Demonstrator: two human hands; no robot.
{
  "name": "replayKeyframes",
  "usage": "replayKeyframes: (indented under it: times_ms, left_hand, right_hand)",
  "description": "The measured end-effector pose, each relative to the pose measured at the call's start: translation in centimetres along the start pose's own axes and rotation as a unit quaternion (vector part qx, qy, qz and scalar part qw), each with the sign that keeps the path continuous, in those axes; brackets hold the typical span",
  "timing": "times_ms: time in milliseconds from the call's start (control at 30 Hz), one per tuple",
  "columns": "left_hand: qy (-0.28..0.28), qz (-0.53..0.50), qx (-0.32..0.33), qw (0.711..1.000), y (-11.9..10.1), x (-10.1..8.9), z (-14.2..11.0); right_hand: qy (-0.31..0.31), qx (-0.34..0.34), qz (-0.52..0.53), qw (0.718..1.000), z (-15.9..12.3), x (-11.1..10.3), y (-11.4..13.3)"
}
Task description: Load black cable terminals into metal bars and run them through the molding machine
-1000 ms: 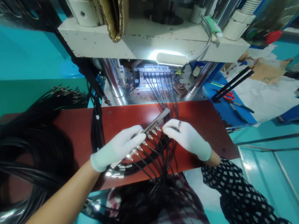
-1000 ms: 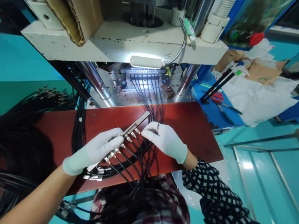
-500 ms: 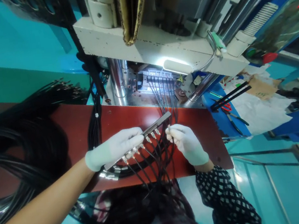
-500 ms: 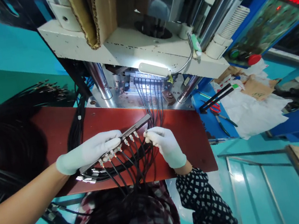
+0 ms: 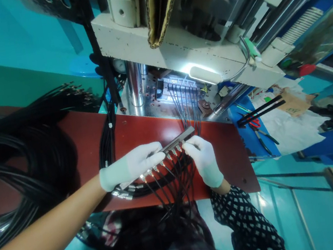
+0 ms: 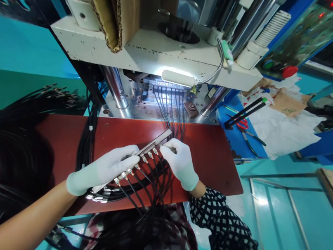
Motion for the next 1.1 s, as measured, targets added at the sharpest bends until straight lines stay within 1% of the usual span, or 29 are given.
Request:
replayKeyframes:
  times_ms: [133,267,333,400,533,633,733,833,867,933,1000,1033,1100]
  left_hand:
    - [-0.009,0.039,0.024,0.999,-0.4,0.1,0.2]
    - [-0.02,0.051,0.017,0.998,-0.4,0.1,0.2]
    - [-0.026,0.052,0.01,0.998,-0.3,0.1,0.2]
    - [-0.026,0.056,0.006,0.998,-0.1,0.2,0.2]
    - [-0.03,0.064,0.002,0.998,0.2,0.3,0.2]
    - [-0.028,0.061,0.006,0.998,0.1,0.3,0.1]
    - [-0.029,0.059,0.007,0.998,-0.2,0.3,0.1]
    - [-0.03,0.048,0.012,0.998,-0.3,0.4,0.1]
    - [-0.03,0.046,0.014,0.998,-0.2,0.4,0.0]
    - [-0.031,0.048,0.015,0.998,0.0,0.5,0.0]
    - [-0.034,0.052,0.012,0.998,0.2,0.5,0.0]
    - [-0.033,0.05,0.009,0.998,0.3,0.5,0.0]
    - [-0.028,0.042,0.0,0.999,0.4,0.6,0.0]
  right_hand:
    - [-0.002,-0.012,-0.012,1.0,0.3,0.0,-0.1]
    - [0.015,-0.039,-0.047,0.998,0.3,-0.1,-0.5]
    - [0.013,-0.07,-0.071,0.995,0.0,-0.4,-0.5]
    - [-0.011,-0.115,-0.111,0.987,-0.4,-0.7,-0.1]
    - [-0.079,-0.206,-0.22,0.95,-1.3,-0.8,1.1]
    - [-0.114,-0.244,-0.27,0.924,-1.6,-0.6,1.7]
    - [-0.112,-0.264,-0.293,0.912,-1.9,-0.5,2.2]
    - [-0.114,-0.281,-0.303,0.903,-2.6,-1.0,2.9]
    - [-0.122,-0.288,-0.313,0.897,-3.0,-1.1,3.3]
    - [-0.134,-0.305,-0.352,0.874,-3.8,-1.0,4.0]
    - [-0.128,-0.32,-0.399,0.85,-4.2,-0.4,4.4]
    - [-0.123,-0.324,-0.416,0.841,-4.3,-0.1,4.4]
    - [-0.126,-0.327,-0.43,0.832,-4.3,0.2,4.4]
Point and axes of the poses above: each hand's wrist, its own z-axis towards the middle knuckle, its own x-axis out of the palm, y = z × x, the point moved 7 cm from there along z, towards the middle knuckle, and after that the axes turned 1 degree about x, right-handed, at the moved point
